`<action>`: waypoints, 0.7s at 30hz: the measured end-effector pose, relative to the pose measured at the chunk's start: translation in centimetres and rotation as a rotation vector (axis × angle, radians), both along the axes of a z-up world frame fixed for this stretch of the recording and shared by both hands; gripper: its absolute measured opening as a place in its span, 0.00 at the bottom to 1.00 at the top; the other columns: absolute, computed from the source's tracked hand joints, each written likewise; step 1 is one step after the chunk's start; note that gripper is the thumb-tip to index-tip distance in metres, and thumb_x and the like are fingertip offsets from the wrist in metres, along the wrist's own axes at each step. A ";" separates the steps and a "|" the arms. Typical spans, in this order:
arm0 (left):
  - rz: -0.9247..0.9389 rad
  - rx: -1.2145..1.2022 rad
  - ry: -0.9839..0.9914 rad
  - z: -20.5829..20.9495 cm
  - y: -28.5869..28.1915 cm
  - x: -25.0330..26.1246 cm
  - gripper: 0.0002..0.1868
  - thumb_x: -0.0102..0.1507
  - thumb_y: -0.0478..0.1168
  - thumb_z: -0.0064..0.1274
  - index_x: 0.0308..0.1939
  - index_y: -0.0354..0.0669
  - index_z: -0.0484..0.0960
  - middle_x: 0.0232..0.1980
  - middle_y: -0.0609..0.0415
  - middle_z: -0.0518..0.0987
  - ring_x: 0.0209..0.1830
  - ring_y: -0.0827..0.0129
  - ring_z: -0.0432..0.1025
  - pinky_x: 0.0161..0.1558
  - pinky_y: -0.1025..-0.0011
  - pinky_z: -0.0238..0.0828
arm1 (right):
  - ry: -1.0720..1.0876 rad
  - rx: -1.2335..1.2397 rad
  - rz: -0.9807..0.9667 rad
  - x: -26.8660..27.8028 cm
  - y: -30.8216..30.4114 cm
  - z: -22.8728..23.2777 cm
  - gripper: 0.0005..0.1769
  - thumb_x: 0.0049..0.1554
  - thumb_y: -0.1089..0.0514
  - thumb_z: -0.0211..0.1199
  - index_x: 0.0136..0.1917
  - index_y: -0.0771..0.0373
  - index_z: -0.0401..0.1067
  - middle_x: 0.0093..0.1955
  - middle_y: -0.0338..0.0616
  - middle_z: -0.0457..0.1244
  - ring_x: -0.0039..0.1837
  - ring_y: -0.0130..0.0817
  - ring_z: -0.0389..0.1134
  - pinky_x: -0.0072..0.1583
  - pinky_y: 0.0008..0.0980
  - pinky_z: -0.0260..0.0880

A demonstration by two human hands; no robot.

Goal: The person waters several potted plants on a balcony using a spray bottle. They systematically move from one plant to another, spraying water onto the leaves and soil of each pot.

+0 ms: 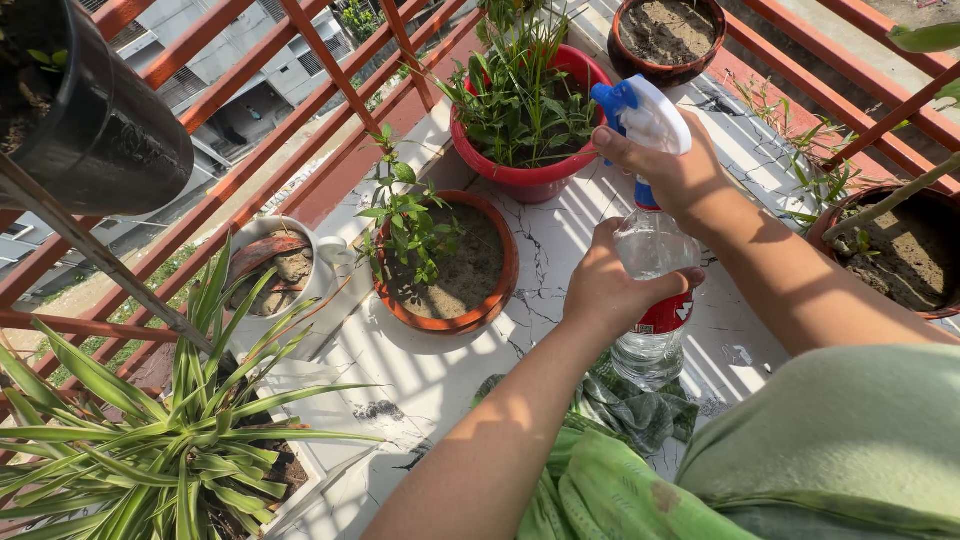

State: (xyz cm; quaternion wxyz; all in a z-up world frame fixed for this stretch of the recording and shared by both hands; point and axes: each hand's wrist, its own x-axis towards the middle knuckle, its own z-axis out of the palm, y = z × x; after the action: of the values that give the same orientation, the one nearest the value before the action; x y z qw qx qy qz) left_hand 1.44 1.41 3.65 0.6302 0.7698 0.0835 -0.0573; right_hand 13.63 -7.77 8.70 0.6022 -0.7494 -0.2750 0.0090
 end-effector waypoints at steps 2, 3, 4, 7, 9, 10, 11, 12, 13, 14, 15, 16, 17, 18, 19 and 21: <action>-0.043 0.053 0.039 0.1 0.3 -0.4 0.61 0.42 0.64 0.69 0.70 0.35 0.64 0.53 0.45 0.84 0.53 0.60 0.82 0.53 0.68 0.77 | 0.006 -0.277 -0.124 -0.8 -0.2 -0.1 0.23 0.62 0.40 0.68 0.53 0.63 0.73 0.38 0.40 0.64 0.41 0.30 0.61 0.45 0.32 0.63; -0.050 0.047 0.050 0.1 0.3 -0.6 0.61 0.42 0.64 0.69 0.70 0.35 0.63 0.54 0.45 0.84 0.53 0.60 0.81 0.53 0.68 0.77 | 0.010 -0.416 -0.184 -1.2 -0.3 -0.2 0.24 0.63 0.40 0.67 0.49 0.64 0.75 0.35 0.45 0.63 0.38 0.34 0.60 0.44 0.36 0.61; -0.057 0.041 0.062 0.0 0.3 -0.8 0.61 0.41 0.64 0.70 0.70 0.36 0.63 0.55 0.44 0.83 0.54 0.60 0.81 0.52 0.67 0.77 | 0.022 -0.437 -0.210 -1.7 -0.2 -0.2 0.23 0.63 0.40 0.67 0.47 0.64 0.76 0.34 0.44 0.63 0.39 0.34 0.61 0.45 0.35 0.62; -0.068 0.025 0.063 -0.3 0.2 -1.2 0.60 0.41 0.62 0.70 0.70 0.36 0.63 0.56 0.45 0.82 0.54 0.60 0.80 0.52 0.67 0.77 | 0.039 -0.392 -0.223 -2.4 -0.3 -0.1 0.21 0.60 0.41 0.67 0.46 0.62 0.77 0.34 0.40 0.65 0.39 0.31 0.63 0.44 0.33 0.62; -0.078 -0.028 0.060 -0.8 0.1 -1.2 0.60 0.41 0.61 0.70 0.70 0.36 0.64 0.56 0.45 0.82 0.53 0.60 0.80 0.52 0.67 0.77 | 0.028 -0.220 -0.143 -2.6 -0.3 0.0 0.20 0.56 0.42 0.68 0.50 0.60 0.76 0.36 0.35 0.65 0.38 0.26 0.62 0.41 0.32 0.62; -0.081 -0.076 0.057 -1.0 0.1 -1.0 0.59 0.41 0.61 0.69 0.69 0.35 0.64 0.55 0.44 0.82 0.53 0.60 0.80 0.52 0.67 0.77 | 0.041 -0.205 -0.129 -2.6 -0.3 0.0 0.20 0.57 0.42 0.69 0.50 0.60 0.76 0.36 0.35 0.64 0.38 0.26 0.62 0.41 0.32 0.62; -0.085 -0.123 0.054 -1.1 0.1 -0.9 0.59 0.41 0.61 0.69 0.69 0.34 0.64 0.55 0.44 0.82 0.52 0.61 0.80 0.52 0.67 0.78 | 0.055 -0.190 -0.116 -2.5 -0.2 0.1 0.20 0.58 0.42 0.69 0.50 0.61 0.75 0.37 0.36 0.63 0.39 0.25 0.61 0.42 0.32 0.61; -0.087 -0.125 0.049 -1.3 0.2 -0.8 0.59 0.41 0.60 0.69 0.69 0.34 0.63 0.55 0.44 0.83 0.53 0.61 0.80 0.52 0.68 0.78 | 0.068 -0.175 -0.101 -2.4 -0.1 0.1 0.20 0.58 0.42 0.70 0.50 0.61 0.75 0.37 0.36 0.62 0.40 0.25 0.60 0.42 0.32 0.60; -0.089 -0.127 0.043 -1.4 0.2 -0.6 0.59 0.41 0.60 0.69 0.69 0.34 0.63 0.55 0.45 0.83 0.53 0.62 0.80 0.52 0.68 0.78 | 0.135 -0.217 -0.150 -2.3 0.0 0.1 0.21 0.58 0.42 0.69 0.48 0.62 0.75 0.37 0.38 0.63 0.38 0.26 0.61 0.41 0.32 0.61; -0.091 -0.129 0.038 -1.6 0.3 -0.5 0.59 0.41 0.59 0.70 0.69 0.34 0.63 0.55 0.45 0.83 0.53 0.63 0.80 0.52 0.68 0.78 | 0.202 -0.259 -0.197 -2.2 0.0 0.0 0.22 0.57 0.41 0.69 0.46 0.63 0.75 0.36 0.40 0.64 0.37 0.27 0.63 0.41 0.32 0.62; -0.089 -0.117 0.053 -1.8 0.4 -0.4 0.59 0.41 0.59 0.70 0.69 0.35 0.63 0.55 0.45 0.83 0.53 0.63 0.80 0.52 0.68 0.78 | 0.270 -0.302 -0.244 -2.0 0.1 -0.1 0.23 0.56 0.41 0.69 0.44 0.64 0.75 0.35 0.42 0.65 0.36 0.29 0.64 0.41 0.32 0.63; -0.087 -0.105 0.069 -1.9 0.5 -0.3 0.59 0.41 0.60 0.71 0.69 0.35 0.64 0.55 0.45 0.83 0.53 0.63 0.80 0.52 0.69 0.77 | 0.265 -0.320 -0.251 -1.9 0.2 -0.3 0.23 0.57 0.41 0.69 0.44 0.65 0.75 0.36 0.43 0.66 0.37 0.29 0.64 0.41 0.32 0.63; -0.086 -0.093 0.086 -2.1 0.6 -0.2 0.59 0.41 0.60 0.71 0.69 0.36 0.64 0.55 0.46 0.82 0.53 0.63 0.80 0.52 0.69 0.77 | 0.260 -0.338 -0.257 -1.7 0.3 -0.5 0.24 0.58 0.41 0.69 0.45 0.66 0.75 0.36 0.45 0.66 0.37 0.30 0.64 0.42 0.32 0.63; -0.095 -0.095 0.080 -2.3 0.6 -0.1 0.59 0.41 0.60 0.71 0.69 0.35 0.64 0.55 0.45 0.83 0.53 0.63 0.80 0.52 0.69 0.77 | 0.256 -0.355 -0.265 -1.6 0.3 -0.7 0.24 0.59 0.41 0.69 0.45 0.67 0.75 0.37 0.46 0.66 0.38 0.30 0.65 0.42 0.31 0.64; -0.104 -0.098 0.073 -2.5 0.8 0.0 0.59 0.41 0.60 0.71 0.69 0.34 0.64 0.55 0.45 0.83 0.53 0.63 0.80 0.53 0.69 0.77 | 0.245 -0.300 -0.231 -1.5 0.4 -0.9 0.23 0.59 0.42 0.70 0.47 0.65 0.75 0.37 0.44 0.65 0.38 0.28 0.64 0.42 0.30 0.63; -0.105 -0.150 0.059 -2.8 0.8 0.1 0.58 0.41 0.59 0.70 0.68 0.32 0.64 0.55 0.44 0.83 0.53 0.62 0.81 0.53 0.69 0.78 | 0.221 -0.194 -0.159 -1.2 0.6 -1.3 0.20 0.58 0.43 0.71 0.51 0.62 0.75 0.39 0.39 0.64 0.39 0.25 0.63 0.41 0.28 0.62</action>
State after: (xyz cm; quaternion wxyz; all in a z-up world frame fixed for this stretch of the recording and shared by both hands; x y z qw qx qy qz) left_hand 1.52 2.23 0.86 0.6793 0.7219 0.0569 -0.1191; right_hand 12.39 -7.17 7.42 0.5526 -0.8178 -0.1447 0.0704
